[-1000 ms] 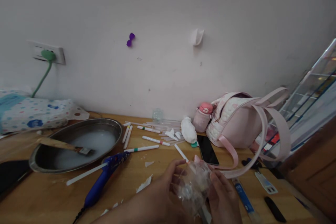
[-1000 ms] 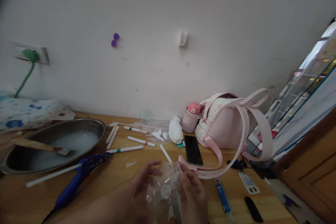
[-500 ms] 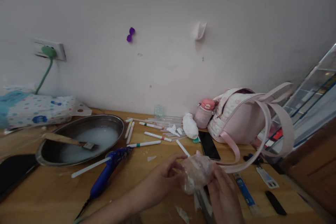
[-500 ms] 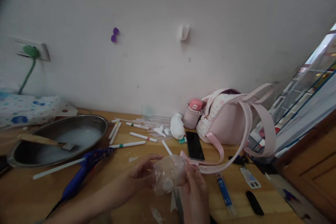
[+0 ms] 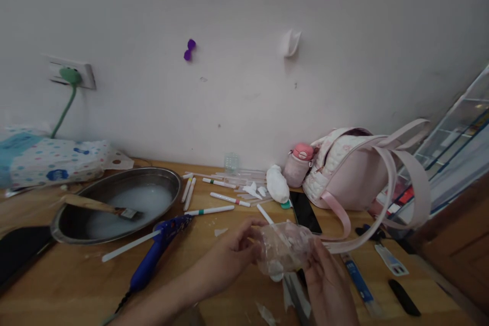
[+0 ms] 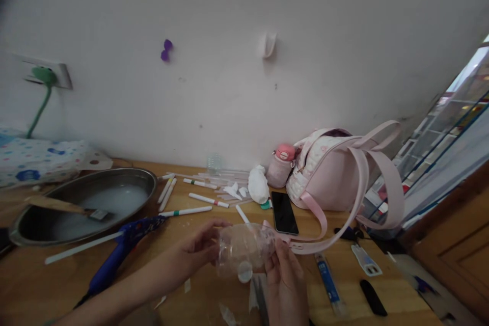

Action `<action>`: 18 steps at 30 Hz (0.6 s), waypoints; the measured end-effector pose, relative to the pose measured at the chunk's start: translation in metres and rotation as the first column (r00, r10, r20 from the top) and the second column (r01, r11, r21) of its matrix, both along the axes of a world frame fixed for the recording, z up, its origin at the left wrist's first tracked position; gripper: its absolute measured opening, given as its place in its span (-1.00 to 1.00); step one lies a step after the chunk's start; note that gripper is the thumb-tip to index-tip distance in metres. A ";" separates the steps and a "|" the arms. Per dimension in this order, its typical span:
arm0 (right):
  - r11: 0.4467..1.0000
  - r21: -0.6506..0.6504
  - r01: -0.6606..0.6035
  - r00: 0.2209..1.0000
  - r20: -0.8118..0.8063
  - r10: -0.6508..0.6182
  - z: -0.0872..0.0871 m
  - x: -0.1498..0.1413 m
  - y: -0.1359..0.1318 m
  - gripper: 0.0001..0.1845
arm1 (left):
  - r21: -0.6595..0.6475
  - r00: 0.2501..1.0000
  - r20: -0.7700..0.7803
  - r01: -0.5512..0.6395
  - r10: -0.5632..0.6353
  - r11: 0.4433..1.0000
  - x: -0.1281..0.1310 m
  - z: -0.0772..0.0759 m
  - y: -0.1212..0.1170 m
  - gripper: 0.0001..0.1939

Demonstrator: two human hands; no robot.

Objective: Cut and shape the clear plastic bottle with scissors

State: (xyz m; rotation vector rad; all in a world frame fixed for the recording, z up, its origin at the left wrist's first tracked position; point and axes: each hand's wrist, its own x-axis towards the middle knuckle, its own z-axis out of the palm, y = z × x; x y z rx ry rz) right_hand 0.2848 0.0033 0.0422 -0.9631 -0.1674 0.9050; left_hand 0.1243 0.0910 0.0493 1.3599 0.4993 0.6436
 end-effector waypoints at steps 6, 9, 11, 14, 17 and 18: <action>0.999 -0.032 -0.020 0.998 -0.059 0.018 -0.001 0.000 0.002 -0.56 | 0.033 0.999 0.030 -0.033 0.032 0.999 0.003 -0.005 -0.006 -0.72; 0.989 0.035 -0.141 0.986 -0.080 0.143 -0.009 0.002 0.002 -0.62 | 0.067 0.998 0.038 -0.051 0.048 0.996 0.004 -0.010 -0.008 -0.74; 0.978 0.070 -0.195 0.974 -0.104 0.202 -0.014 0.004 0.001 -0.62 | 0.116 0.998 -0.006 -0.069 0.070 0.991 0.004 -0.012 -0.009 -0.72; 0.956 0.109 -0.272 0.940 -0.181 0.288 -0.015 0.007 0.000 -0.52 | 0.205 0.991 -0.086 -0.079 0.098 0.976 0.004 -0.013 -0.010 -0.71; 0.966 0.055 -0.252 0.936 -0.240 0.258 -0.011 0.007 0.000 -0.38 | 0.235 0.990 -0.096 -0.079 0.104 0.969 0.002 -0.012 -0.010 -0.71; 0.975 0.025 -0.219 0.945 -0.243 0.218 -0.011 0.006 0.000 -0.37 | 0.235 0.988 -0.104 -0.085 0.112 0.968 0.002 -0.012 -0.010 -0.70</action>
